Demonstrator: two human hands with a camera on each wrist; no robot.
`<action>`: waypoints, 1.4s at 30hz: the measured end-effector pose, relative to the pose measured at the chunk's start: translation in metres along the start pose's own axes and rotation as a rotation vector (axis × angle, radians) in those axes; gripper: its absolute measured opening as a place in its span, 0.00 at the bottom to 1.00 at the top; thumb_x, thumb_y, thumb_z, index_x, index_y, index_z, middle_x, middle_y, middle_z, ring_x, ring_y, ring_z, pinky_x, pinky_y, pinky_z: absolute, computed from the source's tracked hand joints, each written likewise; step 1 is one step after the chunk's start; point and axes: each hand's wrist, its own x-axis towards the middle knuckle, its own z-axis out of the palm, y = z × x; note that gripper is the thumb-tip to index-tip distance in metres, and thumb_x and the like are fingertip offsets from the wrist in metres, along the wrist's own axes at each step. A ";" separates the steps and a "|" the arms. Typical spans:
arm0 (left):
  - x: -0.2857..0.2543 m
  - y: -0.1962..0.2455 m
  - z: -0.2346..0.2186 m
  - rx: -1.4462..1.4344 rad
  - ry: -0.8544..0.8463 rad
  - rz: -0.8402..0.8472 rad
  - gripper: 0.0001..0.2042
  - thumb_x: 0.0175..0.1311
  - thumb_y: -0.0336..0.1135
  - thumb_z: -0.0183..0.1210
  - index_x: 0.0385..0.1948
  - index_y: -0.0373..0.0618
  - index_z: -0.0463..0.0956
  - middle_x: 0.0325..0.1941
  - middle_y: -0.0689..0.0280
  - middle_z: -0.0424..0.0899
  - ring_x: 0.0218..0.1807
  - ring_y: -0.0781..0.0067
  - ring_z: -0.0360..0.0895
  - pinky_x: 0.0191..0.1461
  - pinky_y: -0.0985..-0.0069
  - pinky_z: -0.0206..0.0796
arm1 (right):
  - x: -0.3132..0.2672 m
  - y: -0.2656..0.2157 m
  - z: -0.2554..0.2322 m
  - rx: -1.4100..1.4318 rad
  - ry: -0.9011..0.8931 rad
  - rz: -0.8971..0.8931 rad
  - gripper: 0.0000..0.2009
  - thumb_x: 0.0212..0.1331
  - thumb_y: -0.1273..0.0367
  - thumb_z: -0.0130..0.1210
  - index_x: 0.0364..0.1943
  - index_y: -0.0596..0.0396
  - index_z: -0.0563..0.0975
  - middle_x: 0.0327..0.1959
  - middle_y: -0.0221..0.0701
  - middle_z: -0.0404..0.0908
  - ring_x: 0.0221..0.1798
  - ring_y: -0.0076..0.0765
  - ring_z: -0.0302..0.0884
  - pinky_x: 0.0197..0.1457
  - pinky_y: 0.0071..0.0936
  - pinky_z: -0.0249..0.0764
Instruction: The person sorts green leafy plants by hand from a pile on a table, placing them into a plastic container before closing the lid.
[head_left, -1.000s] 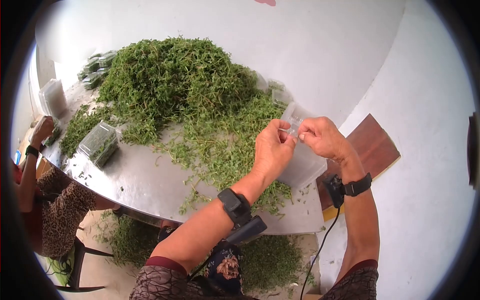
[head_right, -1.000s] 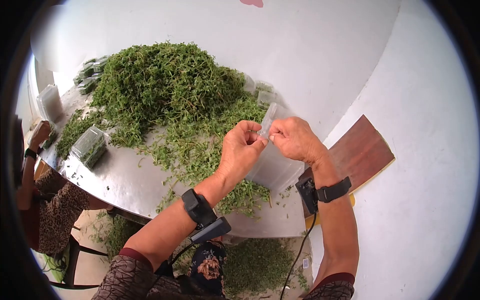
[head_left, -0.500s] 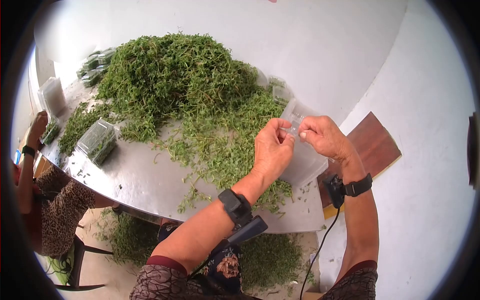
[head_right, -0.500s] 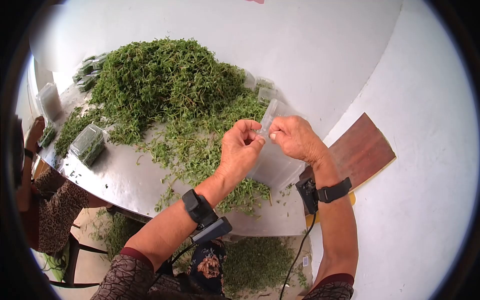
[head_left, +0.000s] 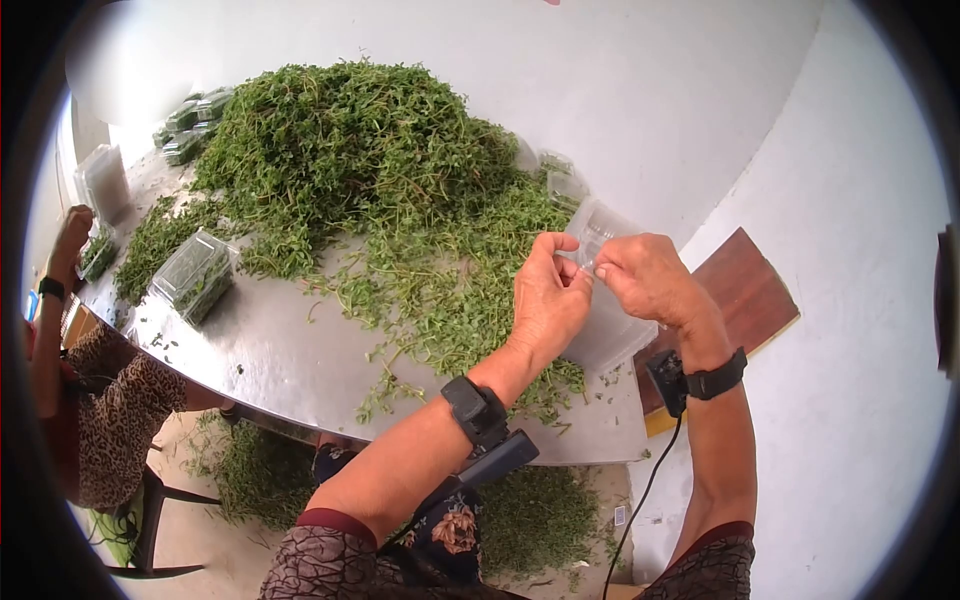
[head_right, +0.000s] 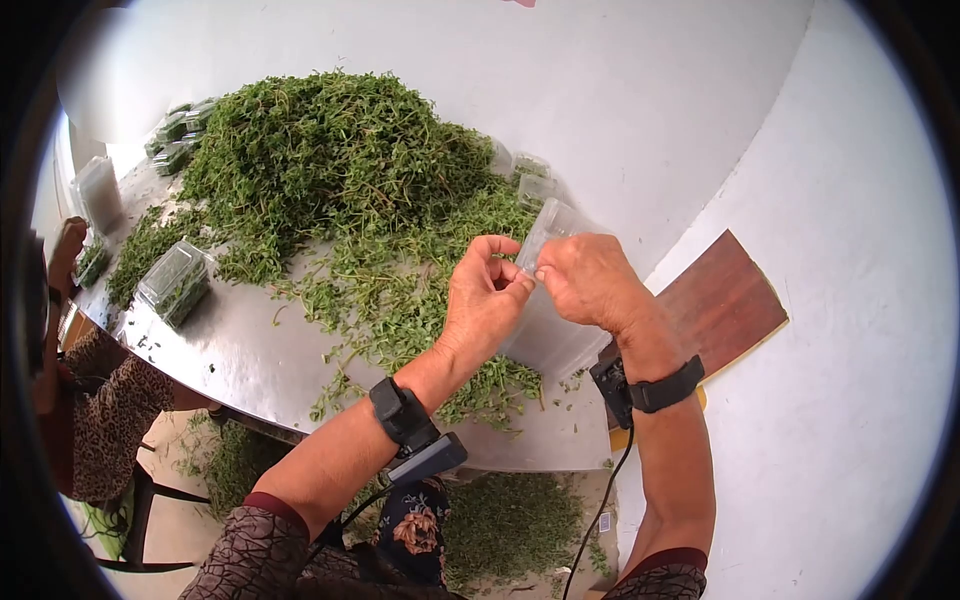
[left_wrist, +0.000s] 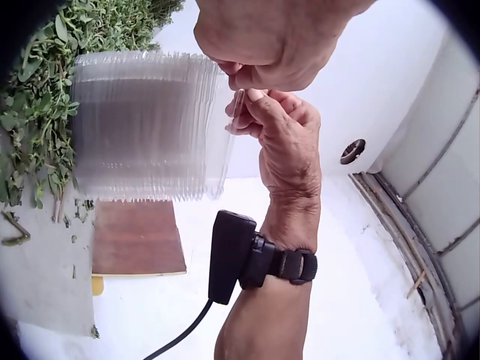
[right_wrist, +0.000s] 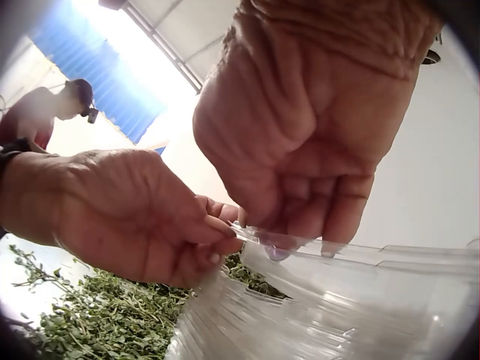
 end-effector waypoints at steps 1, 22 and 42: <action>0.000 0.000 0.001 -0.016 0.011 -0.015 0.16 0.56 0.22 0.58 0.46 0.39 0.65 0.25 0.71 0.74 0.28 0.84 0.68 0.33 0.82 0.63 | 0.000 0.000 0.001 -0.038 0.029 -0.036 0.06 0.51 0.71 0.53 0.26 0.60 0.78 0.20 0.43 0.76 0.24 0.46 0.74 0.29 0.35 0.69; -0.007 -0.008 -0.001 0.337 0.031 0.276 0.12 0.58 0.26 0.54 0.44 0.38 0.77 0.29 0.59 0.74 0.30 0.68 0.72 0.37 0.71 0.66 | -0.011 -0.006 0.004 0.108 0.130 0.122 0.08 0.54 0.67 0.57 0.29 0.59 0.75 0.23 0.40 0.79 0.27 0.48 0.77 0.32 0.39 0.71; -0.007 -0.012 -0.025 0.887 -0.279 0.755 0.10 0.53 0.31 0.61 0.37 0.42 0.77 0.45 0.60 0.75 0.60 0.58 0.67 0.65 0.59 0.55 | 0.015 0.037 -0.013 -0.149 0.680 0.186 0.10 0.58 0.67 0.53 0.22 0.57 0.72 0.17 0.41 0.74 0.22 0.53 0.72 0.26 0.41 0.66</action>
